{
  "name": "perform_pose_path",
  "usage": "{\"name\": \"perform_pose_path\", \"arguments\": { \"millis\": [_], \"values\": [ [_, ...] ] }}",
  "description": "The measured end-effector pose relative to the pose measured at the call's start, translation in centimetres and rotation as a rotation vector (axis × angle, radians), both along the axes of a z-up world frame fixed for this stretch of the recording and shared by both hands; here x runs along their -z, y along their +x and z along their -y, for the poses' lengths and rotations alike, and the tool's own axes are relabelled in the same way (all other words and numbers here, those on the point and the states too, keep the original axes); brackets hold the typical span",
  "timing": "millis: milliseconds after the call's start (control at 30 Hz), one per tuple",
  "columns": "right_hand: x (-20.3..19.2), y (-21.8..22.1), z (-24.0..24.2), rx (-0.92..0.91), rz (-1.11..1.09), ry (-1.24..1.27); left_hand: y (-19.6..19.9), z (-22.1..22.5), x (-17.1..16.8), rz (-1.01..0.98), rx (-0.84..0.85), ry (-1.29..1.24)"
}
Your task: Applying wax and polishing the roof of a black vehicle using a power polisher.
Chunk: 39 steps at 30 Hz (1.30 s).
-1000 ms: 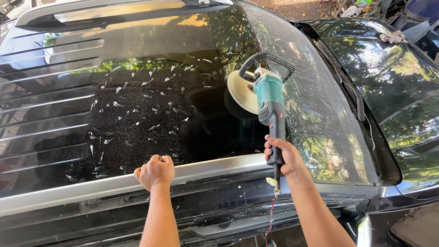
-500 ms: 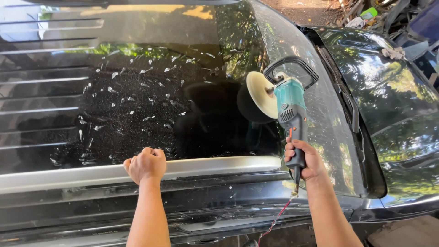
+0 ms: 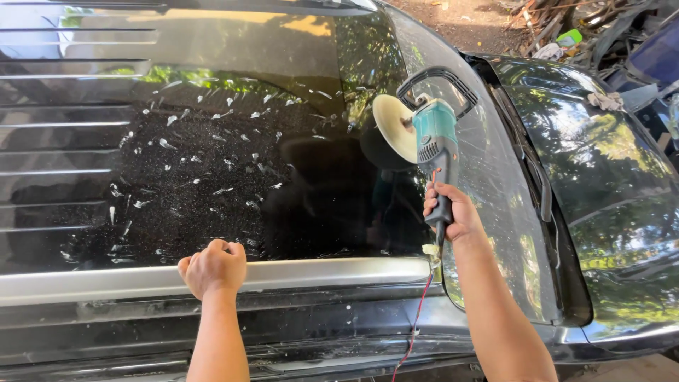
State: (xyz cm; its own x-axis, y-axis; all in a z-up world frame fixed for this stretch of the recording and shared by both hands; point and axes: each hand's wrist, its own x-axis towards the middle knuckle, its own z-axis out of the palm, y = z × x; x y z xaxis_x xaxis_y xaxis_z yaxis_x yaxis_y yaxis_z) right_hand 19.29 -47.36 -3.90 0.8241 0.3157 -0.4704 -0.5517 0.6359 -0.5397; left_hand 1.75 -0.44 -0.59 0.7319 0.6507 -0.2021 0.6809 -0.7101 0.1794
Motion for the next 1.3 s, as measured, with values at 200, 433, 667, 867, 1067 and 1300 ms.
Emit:
{"name": "perform_pose_path", "arguments": {
  "millis": [200, 433, 667, 867, 1067, 1300],
  "values": [
    [0.4, -0.5, -1.9, 0.026, 0.003, -0.043, 0.0, -0.1, 0.5, 0.033, 0.003, 0.032],
    [-1.0, -5.9, -6.4, 0.051, 0.014, -0.136, 0.1, 0.3, -0.9, -0.033, -0.001, -0.013],
    [-3.5, -9.8, -12.0, 0.009, 0.011, -0.149, 0.1, 0.0, 0.2, -0.012, -0.011, -0.003],
    [-4.0, -12.2, -16.2, -0.057, 0.028, -0.154, -0.1, 0.0, -0.2, -0.023, -0.005, -0.017],
    [-6.2, -14.1, -20.6, -0.149, 0.042, -0.144, 0.0, -0.1, -0.1, -0.008, 0.003, -0.017],
    [-6.9, -14.5, -23.9, -0.214, 0.033, -0.156, -0.2, 0.0, -0.8, -0.023, 0.005, -0.064]
  ]
}}
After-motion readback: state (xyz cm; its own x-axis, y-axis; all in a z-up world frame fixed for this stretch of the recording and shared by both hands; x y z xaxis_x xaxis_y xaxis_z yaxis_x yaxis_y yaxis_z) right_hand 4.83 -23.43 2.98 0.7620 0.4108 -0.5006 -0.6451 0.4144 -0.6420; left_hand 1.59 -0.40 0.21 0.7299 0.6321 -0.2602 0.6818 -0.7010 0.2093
